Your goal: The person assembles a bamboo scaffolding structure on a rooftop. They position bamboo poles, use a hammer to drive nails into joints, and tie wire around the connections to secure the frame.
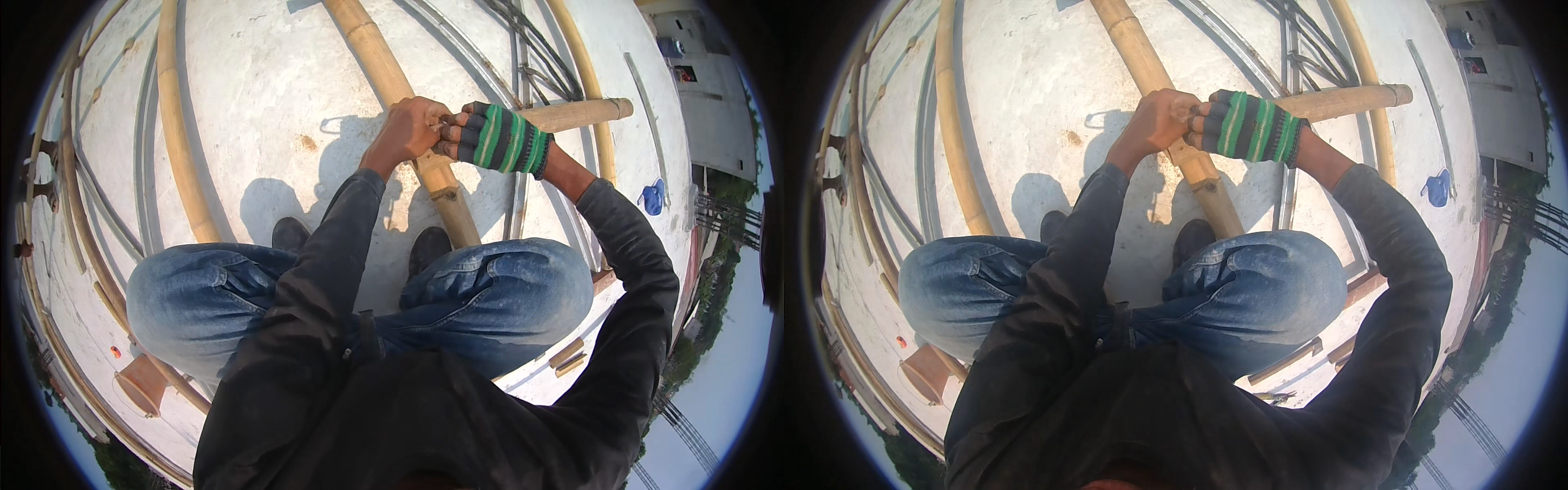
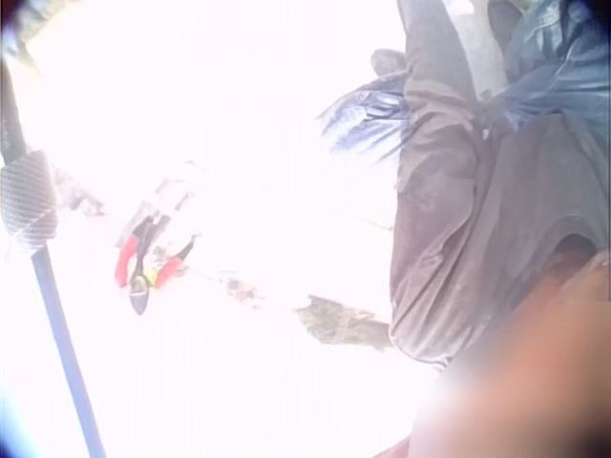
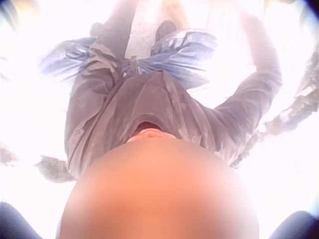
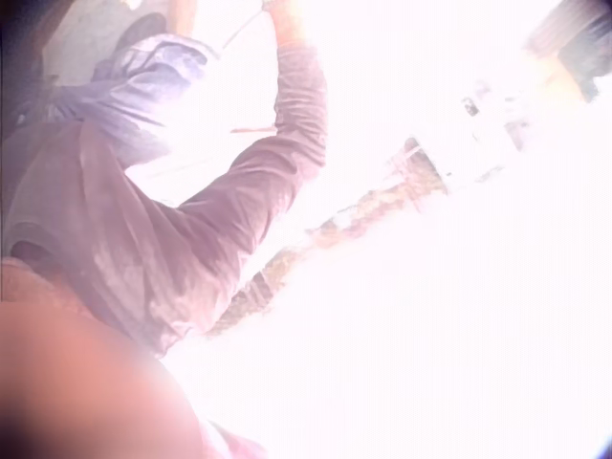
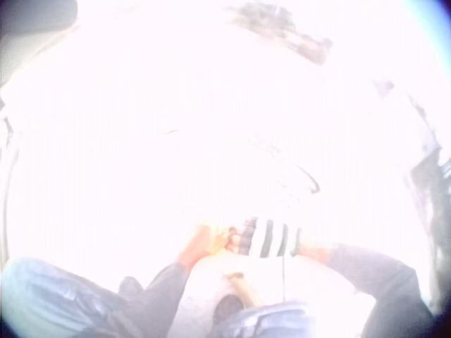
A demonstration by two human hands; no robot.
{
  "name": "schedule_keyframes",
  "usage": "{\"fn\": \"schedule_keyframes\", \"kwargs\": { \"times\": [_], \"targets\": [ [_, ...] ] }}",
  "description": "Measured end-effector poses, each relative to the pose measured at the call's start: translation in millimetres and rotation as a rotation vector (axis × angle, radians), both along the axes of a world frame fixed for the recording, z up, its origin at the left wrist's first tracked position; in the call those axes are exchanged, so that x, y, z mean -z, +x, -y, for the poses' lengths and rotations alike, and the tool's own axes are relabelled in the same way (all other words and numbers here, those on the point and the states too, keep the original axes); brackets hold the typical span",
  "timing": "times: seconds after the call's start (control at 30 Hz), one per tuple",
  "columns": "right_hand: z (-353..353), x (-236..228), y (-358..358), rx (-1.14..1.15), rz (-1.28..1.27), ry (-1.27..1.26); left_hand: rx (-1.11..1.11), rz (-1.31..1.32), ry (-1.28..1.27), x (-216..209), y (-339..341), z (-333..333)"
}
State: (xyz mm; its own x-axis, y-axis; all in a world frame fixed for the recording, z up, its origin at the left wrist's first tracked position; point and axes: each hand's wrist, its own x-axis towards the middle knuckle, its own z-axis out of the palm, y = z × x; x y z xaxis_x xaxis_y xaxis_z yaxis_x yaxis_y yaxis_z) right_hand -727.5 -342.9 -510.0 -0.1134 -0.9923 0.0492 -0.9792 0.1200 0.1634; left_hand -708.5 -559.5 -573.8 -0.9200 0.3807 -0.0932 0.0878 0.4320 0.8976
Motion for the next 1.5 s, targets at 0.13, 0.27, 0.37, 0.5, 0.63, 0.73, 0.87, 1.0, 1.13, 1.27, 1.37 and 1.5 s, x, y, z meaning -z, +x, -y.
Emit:
{"fn": "schedule_keyframes", "kwargs": {
  "times": [0.13,0.27,0.37,0.5,0.63,0.73,0.87,1.0,1.13,1.27,1.37,1.5],
  "targets": [
    [4,-6,-4,-0.020,-0.015,0.063,0.013,0.121,0.145,7,-3,7],
    [6,-9,-6,-0.024,-0.072,0.062,-0.017,0.107,0.143,19,-6,7],
    [13,-19,-7,-0.070,-0.015,0.131,-0.033,0.159,0.330,20,-3,8],
    [17,-28,-6,-0.113,-0.018,0.212,-0.063,0.241,0.594,25,8,11],
    [11,-25,-6,-0.061,0.006,0.246,-0.057,0.061,0.668,38,43,7],
    [0,-15,1,0.009,0.020,0.182,-0.179,-0.293,0.196,37,74,-6],
    [-13,3,12,0.087,0.029,0.011,-0.279,-0.340,-0.235,30,93,-29],
    [-19,18,20,0.192,-0.004,-0.057,-0.335,-0.393,-0.368,33,83,-45],
    [-13,26,37,0.377,0.016,-0.098,-0.402,-0.440,-0.302,38,84,-46],
    [-3,33,50,0.662,0.089,-0.097,-0.419,-0.366,-0.064,43,82,-42],
    [2,37,59,0.757,0.023,-0.249,-0.396,-0.357,0.006,47,79,-38],
    [14,33,68,1.074,0.412,-0.299,-0.374,-0.326,0.036,51,77,-36]
  ]
}}
